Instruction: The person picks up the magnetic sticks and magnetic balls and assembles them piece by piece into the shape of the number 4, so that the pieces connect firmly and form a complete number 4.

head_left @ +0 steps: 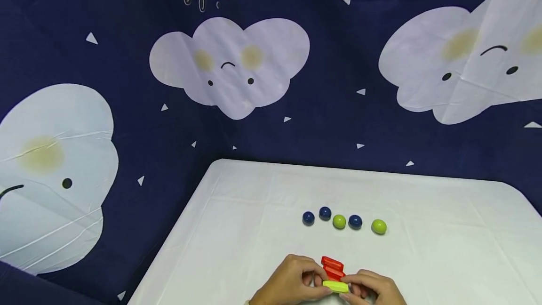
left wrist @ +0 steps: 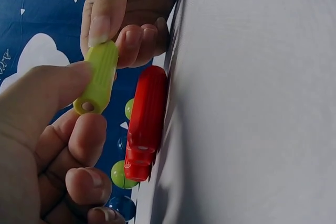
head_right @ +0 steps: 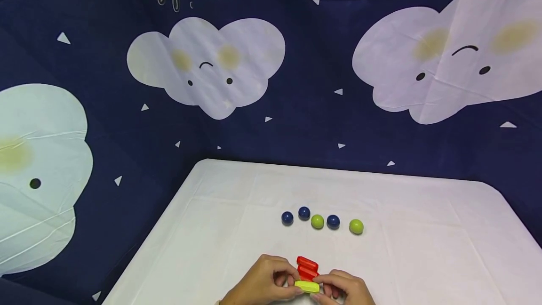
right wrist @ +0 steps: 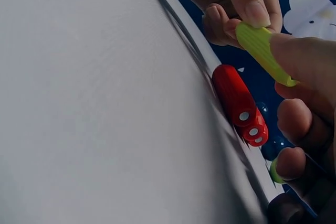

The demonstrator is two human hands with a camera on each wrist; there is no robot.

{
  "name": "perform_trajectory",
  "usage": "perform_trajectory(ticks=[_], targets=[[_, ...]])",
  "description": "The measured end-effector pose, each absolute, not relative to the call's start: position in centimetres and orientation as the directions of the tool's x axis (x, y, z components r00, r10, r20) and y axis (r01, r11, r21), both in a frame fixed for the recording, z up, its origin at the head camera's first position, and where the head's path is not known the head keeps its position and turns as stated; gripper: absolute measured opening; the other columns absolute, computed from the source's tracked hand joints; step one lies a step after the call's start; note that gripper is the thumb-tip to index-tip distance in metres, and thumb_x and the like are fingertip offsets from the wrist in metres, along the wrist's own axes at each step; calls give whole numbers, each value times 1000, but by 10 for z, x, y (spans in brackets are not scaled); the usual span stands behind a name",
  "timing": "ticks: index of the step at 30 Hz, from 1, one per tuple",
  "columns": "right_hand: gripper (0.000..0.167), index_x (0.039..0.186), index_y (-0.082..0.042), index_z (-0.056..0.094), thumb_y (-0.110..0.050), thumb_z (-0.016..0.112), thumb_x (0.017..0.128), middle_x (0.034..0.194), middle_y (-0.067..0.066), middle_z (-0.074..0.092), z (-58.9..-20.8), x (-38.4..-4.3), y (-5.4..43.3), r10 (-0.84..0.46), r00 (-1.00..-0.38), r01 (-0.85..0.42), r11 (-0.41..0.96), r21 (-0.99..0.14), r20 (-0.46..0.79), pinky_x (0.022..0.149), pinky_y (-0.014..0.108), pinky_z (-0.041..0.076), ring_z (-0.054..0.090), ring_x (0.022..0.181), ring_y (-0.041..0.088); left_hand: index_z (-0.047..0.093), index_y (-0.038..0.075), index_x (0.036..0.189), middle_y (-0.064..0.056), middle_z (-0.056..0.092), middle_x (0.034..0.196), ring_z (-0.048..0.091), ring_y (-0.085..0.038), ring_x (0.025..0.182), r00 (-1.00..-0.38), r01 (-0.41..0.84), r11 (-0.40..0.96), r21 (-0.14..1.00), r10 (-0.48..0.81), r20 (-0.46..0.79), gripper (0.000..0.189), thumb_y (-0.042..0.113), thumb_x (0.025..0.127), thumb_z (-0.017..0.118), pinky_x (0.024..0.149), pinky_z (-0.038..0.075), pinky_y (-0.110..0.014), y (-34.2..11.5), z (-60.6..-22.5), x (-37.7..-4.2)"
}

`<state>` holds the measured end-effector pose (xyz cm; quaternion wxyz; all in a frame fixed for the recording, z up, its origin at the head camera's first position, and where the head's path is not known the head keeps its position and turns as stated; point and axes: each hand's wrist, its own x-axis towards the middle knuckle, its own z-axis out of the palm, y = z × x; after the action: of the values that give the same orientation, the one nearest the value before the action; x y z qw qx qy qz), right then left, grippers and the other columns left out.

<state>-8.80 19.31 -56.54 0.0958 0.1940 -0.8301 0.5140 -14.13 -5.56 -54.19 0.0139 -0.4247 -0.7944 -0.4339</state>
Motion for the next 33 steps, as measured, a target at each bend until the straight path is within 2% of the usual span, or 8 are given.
perform_trajectory(ticks=[6, 14, 20, 26, 30, 33], targets=[[22, 97, -29, 78, -19, 88, 80, 70, -20, 52, -564, -86, 190, -194, -936, -348, 412, -842, 292, 48, 21, 44, 49, 57, 0, 73, 22, 90, 17, 57, 72, 37, 17, 61, -665, 655, 271, 705, 649, 369, 10, 29, 91, 81, 49, 40, -10, -55, -543, -139], [20, 94, -26, 79, -16, 89, 80, 67, -19, 51, -562, -85, 189, -148, -951, -310, 419, -853, 272, 45, 22, 43, 48, 54, 0, 73, 22, 92, 19, 58, 75, 38, 16, 60, -660, 665, 260, 700, 644, 387, 10, 29, 92, 79, 48, 39, -11, -54, -544, -140], [21, 94, -23, 79, -13, 88, 79, 66, -19, 49, -559, -84, 188, -106, -953, -302, 423, -854, 284, 45, 21, 41, 47, 53, 0, 73, 24, 95, 18, 60, 76, 40, 9, 59, -665, 669, 271, 692, 633, 396, 11, 33, 92, 79, 50, 39, -11, -52, -543, -141], [26, 91, -25, 78, -7, 89, 76, 64, -19, 48, -557, -84, 183, -7, -959, -256, 455, -853, 283, 44, 21, 40, 45, 52, 0, 75, 22, 103, 13, 61, 79, 42, 5, 57, -663, 693, 281, 664, 610, 434, 17, 34, 91, 79, 52, 39, -9, -51, -541, -140], [23, 91, -23, 79, -8, 89, 76, 63, -17, 46, -554, -86, 179, 32, -961, -226, 480, -848, 274, 44, 21, 39, 43, 50, 2, 75, 21, 101, 14, 60, 79, 43, 2, 56, -700, 656, 276, 702, 570, 431, 13, 32, 94, 76, 49, 39, -12, -54, -540, -143], [20, 90, -23, 79, -11, 89, 78, 62, -15, 47, -549, -88, 176, 65, -968, -184, 482, -857, 244, 45, 22, 38, 43, 50, 4, 75, 22, 97, 16, 59, 79, 40, 3, 54, -767, 596, 298, 746, 485, 419, 7, 28, 97, 73, 47, 37, -15, -57, -541, -149]])
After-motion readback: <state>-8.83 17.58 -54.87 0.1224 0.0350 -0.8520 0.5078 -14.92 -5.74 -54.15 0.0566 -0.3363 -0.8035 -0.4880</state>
